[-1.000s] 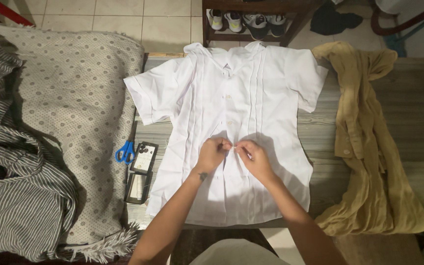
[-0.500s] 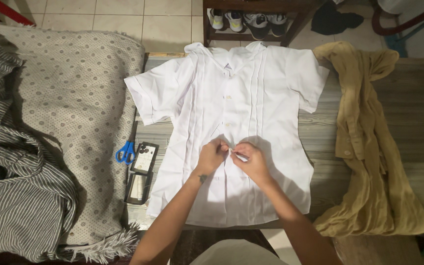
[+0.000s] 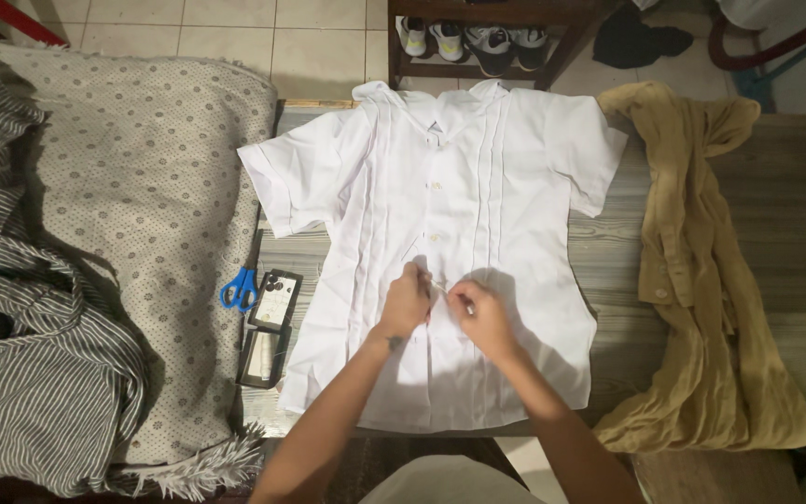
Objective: The person sews a button onto the front placket of a white short-sleeve shirt laid flat on a table, working the needle and thread through the fabric and button by hand, then cuts the thread with scissors and smooths the shirt with their hands.
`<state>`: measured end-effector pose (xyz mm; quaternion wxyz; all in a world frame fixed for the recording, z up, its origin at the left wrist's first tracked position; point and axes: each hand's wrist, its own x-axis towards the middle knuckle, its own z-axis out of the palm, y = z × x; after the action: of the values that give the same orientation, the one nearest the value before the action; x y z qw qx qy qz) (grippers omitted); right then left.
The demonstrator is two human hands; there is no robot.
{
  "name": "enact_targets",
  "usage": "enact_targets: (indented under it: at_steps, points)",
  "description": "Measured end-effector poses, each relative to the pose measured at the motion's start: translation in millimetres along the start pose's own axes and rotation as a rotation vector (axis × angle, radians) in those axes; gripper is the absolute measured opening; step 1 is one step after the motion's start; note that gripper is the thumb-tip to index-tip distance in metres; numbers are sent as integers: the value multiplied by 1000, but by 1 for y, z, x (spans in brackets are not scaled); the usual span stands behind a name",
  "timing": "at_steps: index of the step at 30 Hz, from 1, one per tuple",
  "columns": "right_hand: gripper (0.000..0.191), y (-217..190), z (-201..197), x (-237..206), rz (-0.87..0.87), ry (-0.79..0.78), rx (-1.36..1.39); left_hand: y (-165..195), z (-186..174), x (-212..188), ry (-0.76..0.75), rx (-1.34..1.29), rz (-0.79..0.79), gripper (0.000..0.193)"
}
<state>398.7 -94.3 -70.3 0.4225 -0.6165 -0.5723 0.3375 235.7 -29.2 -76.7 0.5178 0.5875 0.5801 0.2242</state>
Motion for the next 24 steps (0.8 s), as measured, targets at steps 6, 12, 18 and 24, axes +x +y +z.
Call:
enact_targets:
  at_steps: [6,12,18,24]
  points:
    - [5,14,6,-9,1,-45,-107,-9,10,3,189,325,153,19]
    - [8,39,22,-15,159,14,95,-8,-2,-15,212,302,242,20]
    - [12,29,9,0,259,93,278,-5,-2,-34,270,237,250,13]
    - [32,-18,3,13,-326,65,-284,0,7,-45,316,143,206,17]
